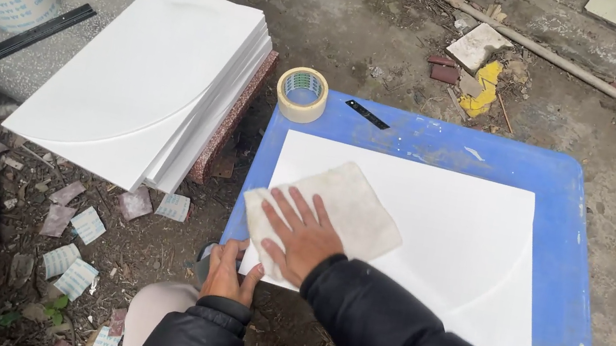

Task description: The person is cleaning a white tile with a cloth and marking it with a pen on a small blue table.

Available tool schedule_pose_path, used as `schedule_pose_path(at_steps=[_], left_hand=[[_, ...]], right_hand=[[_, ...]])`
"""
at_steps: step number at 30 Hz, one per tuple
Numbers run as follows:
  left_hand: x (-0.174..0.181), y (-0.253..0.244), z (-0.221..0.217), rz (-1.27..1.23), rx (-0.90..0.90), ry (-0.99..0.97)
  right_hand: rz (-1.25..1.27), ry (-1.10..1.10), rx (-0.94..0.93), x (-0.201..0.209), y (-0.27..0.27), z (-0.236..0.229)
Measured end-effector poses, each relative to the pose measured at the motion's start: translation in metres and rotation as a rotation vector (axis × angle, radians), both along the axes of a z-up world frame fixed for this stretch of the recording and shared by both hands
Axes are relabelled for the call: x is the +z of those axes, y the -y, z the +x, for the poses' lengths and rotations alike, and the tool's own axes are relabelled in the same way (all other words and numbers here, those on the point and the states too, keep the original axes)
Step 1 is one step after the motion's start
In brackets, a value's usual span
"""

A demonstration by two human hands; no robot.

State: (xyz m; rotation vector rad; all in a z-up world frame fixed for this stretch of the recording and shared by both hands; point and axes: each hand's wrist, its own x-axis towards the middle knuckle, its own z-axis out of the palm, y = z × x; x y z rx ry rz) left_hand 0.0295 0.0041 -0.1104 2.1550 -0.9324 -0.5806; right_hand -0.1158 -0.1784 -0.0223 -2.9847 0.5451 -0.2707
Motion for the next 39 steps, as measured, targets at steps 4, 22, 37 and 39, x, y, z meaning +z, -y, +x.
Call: schedule_pose_path(at_steps=[4,22,37,39], left_hand=[[-0.012,-0.004,-0.002,-0.029,0.038,-0.038],[-0.011,0.000,-0.007,-0.057,0.050,0.008],[-0.045,-0.012,0.009,-0.222,0.184,-0.017],[-0.045,-0.011,0.010,-0.148,0.192,-0.040]], right_hand=[[-0.043,-0.087,-0.157,-0.041,0.105,-0.008],[-0.461,0.014,-0.533,-0.033,-0.052,-0.160],[0.006,-0.171,-0.021,-0.016,0.083,0.075],[0.063,-0.307,-0.104,-0.008,0.102,0.067]])
